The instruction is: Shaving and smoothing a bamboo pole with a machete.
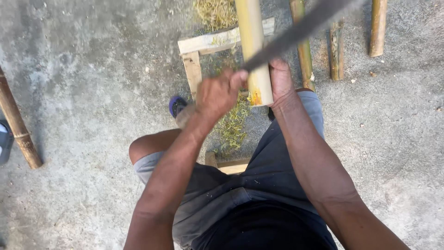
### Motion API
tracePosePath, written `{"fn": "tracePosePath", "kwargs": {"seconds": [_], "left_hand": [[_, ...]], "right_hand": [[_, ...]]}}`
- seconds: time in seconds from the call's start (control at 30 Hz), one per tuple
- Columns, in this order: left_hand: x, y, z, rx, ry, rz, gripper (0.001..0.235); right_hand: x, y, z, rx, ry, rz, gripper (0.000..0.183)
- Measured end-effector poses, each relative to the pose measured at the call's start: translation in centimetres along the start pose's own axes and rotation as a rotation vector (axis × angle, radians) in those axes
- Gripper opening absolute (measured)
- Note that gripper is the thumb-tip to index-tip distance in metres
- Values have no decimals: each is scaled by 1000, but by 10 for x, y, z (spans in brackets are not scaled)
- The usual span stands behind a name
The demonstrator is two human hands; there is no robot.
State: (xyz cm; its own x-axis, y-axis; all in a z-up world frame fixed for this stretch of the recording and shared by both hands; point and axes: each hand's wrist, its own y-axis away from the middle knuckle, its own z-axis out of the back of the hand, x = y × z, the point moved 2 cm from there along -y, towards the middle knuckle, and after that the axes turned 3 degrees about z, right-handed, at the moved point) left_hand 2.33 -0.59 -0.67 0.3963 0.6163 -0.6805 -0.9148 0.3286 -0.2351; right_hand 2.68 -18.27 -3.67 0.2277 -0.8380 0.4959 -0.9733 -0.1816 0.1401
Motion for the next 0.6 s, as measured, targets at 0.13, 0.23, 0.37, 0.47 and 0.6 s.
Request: {"fn": "tracePosePath", "kwargs": {"seconds": [0.13, 0.23, 0.37, 0.47, 0.6], "left_hand": [[1, -6, 4, 65, -78, -26, 67], [1, -14, 13, 8, -120, -24, 68], [2, -3, 12, 65, -105, -56, 69], [8, -11, 12, 63, -94, -69, 69], [11, -2, 7, 37, -98, -11, 68]], "right_hand": [[-1, -2, 3, -49, -27, -19, 59], [-4, 3, 0, 20, -12, -40, 58], [2, -1, -7, -4, -8, -29, 56], [0, -4, 2, -7, 26, -21, 54], [-1, -7, -3, 26, 27, 3, 51]]}}
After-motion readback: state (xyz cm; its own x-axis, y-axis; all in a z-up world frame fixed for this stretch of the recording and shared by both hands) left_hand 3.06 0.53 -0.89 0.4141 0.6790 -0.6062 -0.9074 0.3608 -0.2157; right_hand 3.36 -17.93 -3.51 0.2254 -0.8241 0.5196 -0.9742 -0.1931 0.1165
